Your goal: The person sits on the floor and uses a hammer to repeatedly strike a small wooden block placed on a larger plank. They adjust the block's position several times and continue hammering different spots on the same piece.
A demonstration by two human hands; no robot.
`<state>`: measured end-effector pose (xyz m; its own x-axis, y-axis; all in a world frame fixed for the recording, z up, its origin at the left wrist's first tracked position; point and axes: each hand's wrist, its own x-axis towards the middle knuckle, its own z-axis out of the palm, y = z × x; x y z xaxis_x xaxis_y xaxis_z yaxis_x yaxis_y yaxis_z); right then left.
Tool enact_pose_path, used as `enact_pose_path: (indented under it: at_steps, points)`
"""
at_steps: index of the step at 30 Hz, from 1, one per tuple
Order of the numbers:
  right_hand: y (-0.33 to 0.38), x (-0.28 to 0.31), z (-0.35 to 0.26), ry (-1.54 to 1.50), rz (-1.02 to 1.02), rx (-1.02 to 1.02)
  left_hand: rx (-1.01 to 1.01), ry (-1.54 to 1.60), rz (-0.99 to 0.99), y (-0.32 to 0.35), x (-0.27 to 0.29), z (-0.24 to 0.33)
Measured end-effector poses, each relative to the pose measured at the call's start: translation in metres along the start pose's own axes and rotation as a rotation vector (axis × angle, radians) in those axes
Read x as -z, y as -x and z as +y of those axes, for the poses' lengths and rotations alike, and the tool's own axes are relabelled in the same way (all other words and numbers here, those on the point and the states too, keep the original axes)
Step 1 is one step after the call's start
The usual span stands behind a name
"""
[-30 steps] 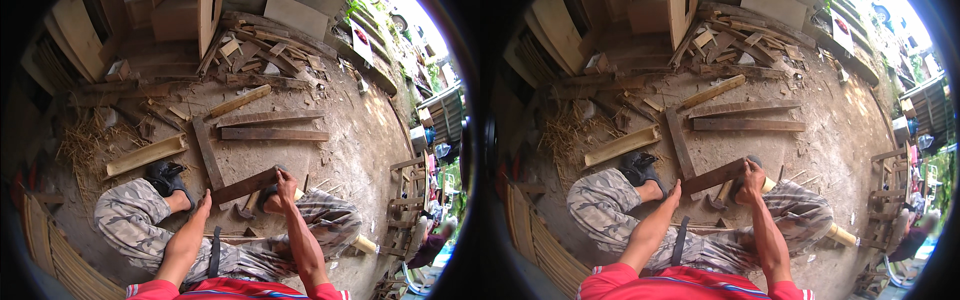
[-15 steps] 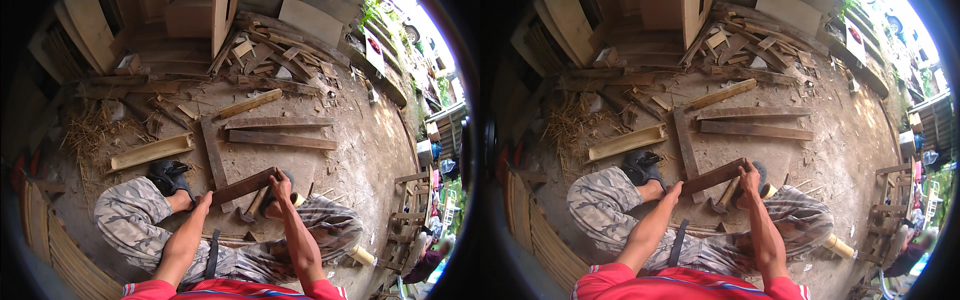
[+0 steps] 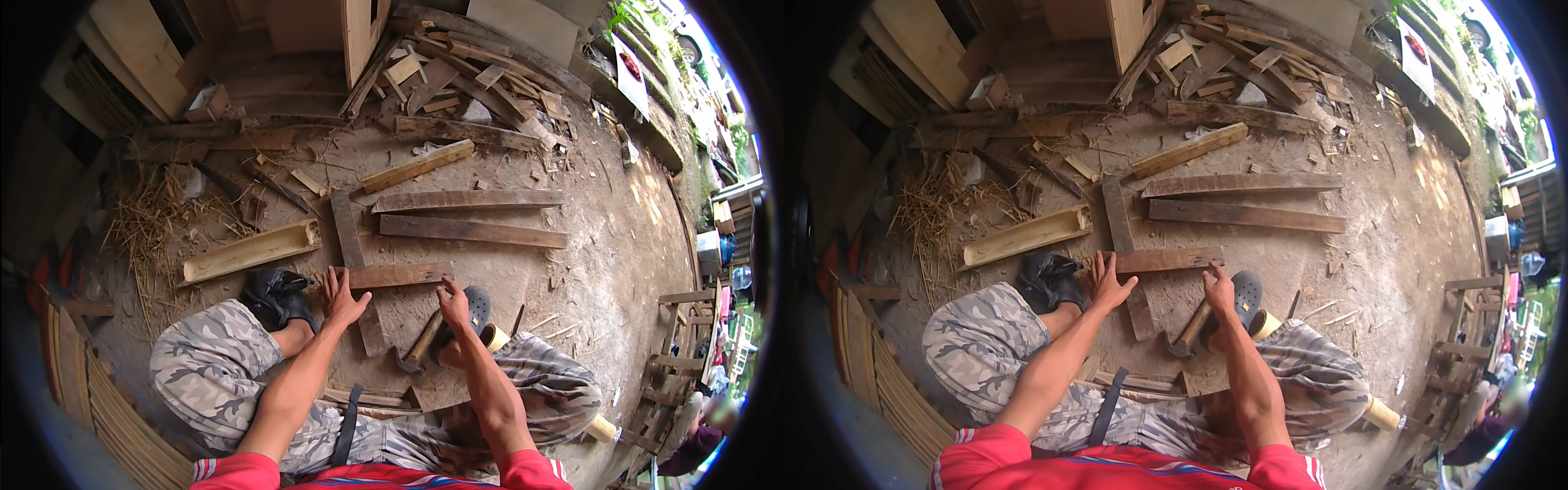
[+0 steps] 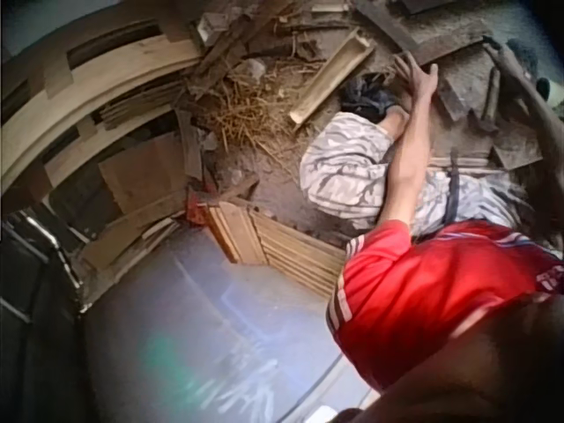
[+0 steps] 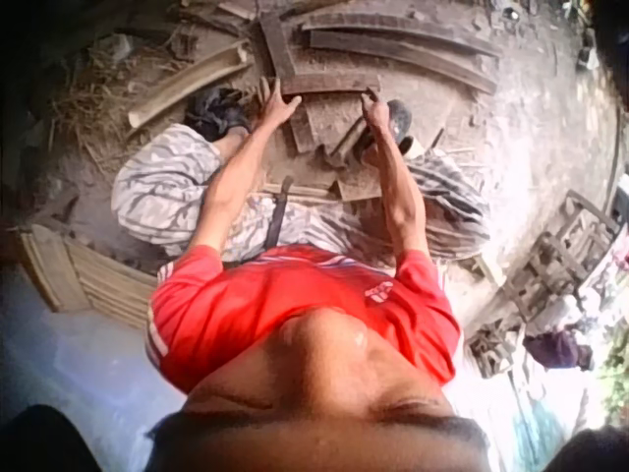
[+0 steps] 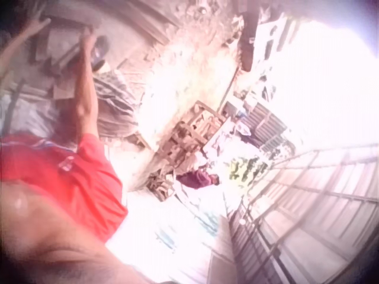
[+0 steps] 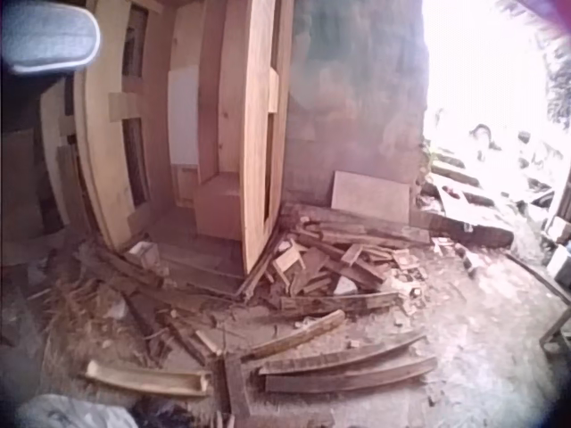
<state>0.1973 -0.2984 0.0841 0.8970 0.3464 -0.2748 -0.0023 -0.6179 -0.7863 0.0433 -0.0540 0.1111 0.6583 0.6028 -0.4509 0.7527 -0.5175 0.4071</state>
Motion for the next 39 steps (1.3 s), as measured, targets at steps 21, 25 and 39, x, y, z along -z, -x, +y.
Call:
enact_pose_path:
  at_steps: [21,25,39]
  points:
    - [-0.284,-0.087,-0.101,0.812,0.118,0.548,-0.336,-0.502,-0.356,-0.073,-0.014,0.039]
    - [-0.332,-0.100,-0.120,1.002,0.108,0.697,-0.346,-0.495,-0.360,-0.074,-0.014,0.040]
    - [-0.171,-0.001,-0.134,0.600,0.068,1.083,-0.272,-0.514,-0.423,-0.072,-0.009,0.046]
